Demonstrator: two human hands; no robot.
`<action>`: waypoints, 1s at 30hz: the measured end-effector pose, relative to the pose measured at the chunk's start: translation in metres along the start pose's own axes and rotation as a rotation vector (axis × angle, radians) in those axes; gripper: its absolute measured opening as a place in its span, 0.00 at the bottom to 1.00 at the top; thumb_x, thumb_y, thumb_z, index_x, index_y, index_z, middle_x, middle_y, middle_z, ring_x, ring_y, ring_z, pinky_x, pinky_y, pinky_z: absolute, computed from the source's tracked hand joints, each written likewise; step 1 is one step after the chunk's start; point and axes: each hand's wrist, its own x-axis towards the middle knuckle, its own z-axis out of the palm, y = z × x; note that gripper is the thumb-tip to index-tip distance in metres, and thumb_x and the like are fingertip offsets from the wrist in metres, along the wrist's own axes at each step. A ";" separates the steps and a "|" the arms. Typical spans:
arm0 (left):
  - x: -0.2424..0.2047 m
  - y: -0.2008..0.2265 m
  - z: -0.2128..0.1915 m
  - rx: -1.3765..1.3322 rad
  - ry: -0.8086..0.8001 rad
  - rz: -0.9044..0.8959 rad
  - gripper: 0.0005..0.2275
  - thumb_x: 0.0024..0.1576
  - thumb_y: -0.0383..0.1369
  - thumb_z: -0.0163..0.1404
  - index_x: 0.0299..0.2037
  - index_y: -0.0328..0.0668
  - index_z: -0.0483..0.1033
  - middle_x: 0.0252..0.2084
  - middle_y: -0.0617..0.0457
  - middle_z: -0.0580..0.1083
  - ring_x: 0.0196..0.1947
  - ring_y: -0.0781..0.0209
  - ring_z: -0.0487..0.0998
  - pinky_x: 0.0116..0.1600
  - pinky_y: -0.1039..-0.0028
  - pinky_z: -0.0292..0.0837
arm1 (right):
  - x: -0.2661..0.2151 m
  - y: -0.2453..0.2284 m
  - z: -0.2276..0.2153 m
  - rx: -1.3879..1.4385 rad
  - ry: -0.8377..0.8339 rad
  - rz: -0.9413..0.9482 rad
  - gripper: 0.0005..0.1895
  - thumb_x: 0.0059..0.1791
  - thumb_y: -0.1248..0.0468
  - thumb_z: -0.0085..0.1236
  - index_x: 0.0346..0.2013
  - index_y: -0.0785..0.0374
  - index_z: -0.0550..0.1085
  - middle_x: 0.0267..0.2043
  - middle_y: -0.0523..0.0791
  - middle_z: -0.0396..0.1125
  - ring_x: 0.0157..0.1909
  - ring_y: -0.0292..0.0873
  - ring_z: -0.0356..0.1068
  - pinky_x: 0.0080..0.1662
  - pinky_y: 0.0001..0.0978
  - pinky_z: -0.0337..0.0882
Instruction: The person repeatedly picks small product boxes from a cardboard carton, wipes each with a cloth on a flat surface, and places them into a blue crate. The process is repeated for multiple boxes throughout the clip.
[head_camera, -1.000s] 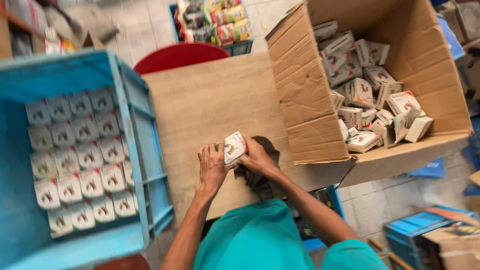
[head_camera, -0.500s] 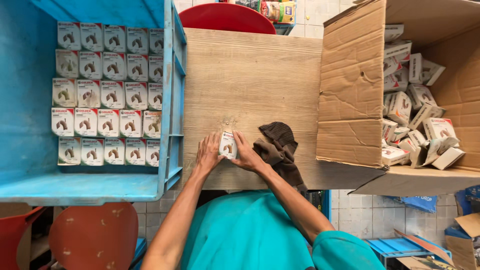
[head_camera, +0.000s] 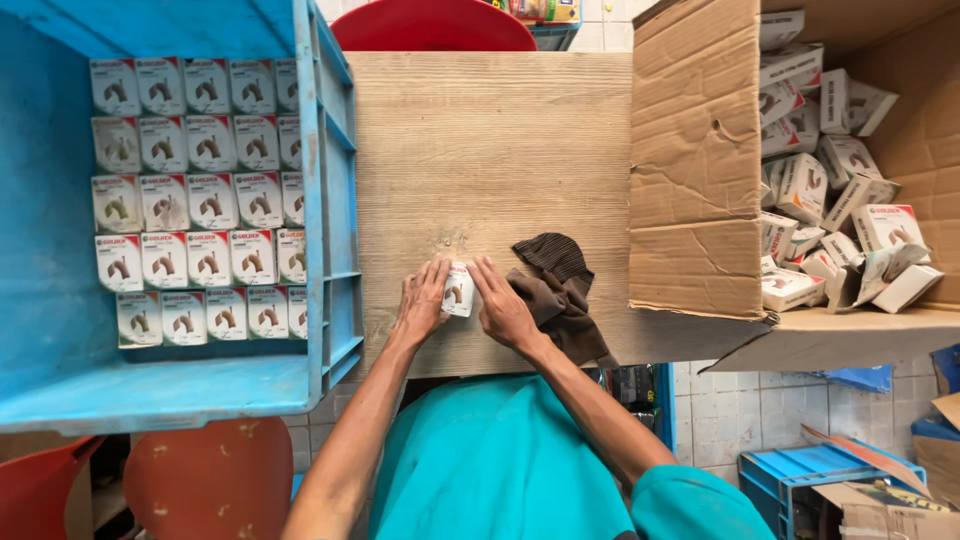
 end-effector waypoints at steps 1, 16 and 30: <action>0.005 0.001 0.004 0.001 -0.002 0.007 0.50 0.38 0.33 0.67 0.72 0.43 0.47 0.72 0.44 0.54 0.69 0.47 0.58 0.65 0.53 0.59 | -0.005 0.010 -0.003 -0.001 0.003 0.007 0.46 0.35 0.77 0.47 0.70 0.66 0.53 0.70 0.57 0.51 0.73 0.60 0.48 0.70 0.45 0.53; 0.000 -0.004 0.017 -0.014 0.101 -0.046 0.50 0.35 0.36 0.68 0.71 0.44 0.51 0.71 0.50 0.57 0.71 0.54 0.56 0.67 0.51 0.53 | 0.008 0.031 0.042 0.043 0.562 0.205 0.14 0.49 0.62 0.57 0.49 0.51 0.71 0.43 0.39 0.64 0.49 0.40 0.69 0.52 0.33 0.71; -0.005 -0.019 0.018 -0.224 0.149 -0.037 0.50 0.35 0.35 0.68 0.72 0.52 0.52 0.72 0.55 0.58 0.72 0.57 0.55 0.68 0.50 0.47 | 0.028 -0.005 0.066 -0.247 0.352 -0.208 0.24 0.49 0.71 0.41 0.61 0.68 0.66 0.67 0.54 0.58 0.69 0.52 0.57 0.67 0.38 0.57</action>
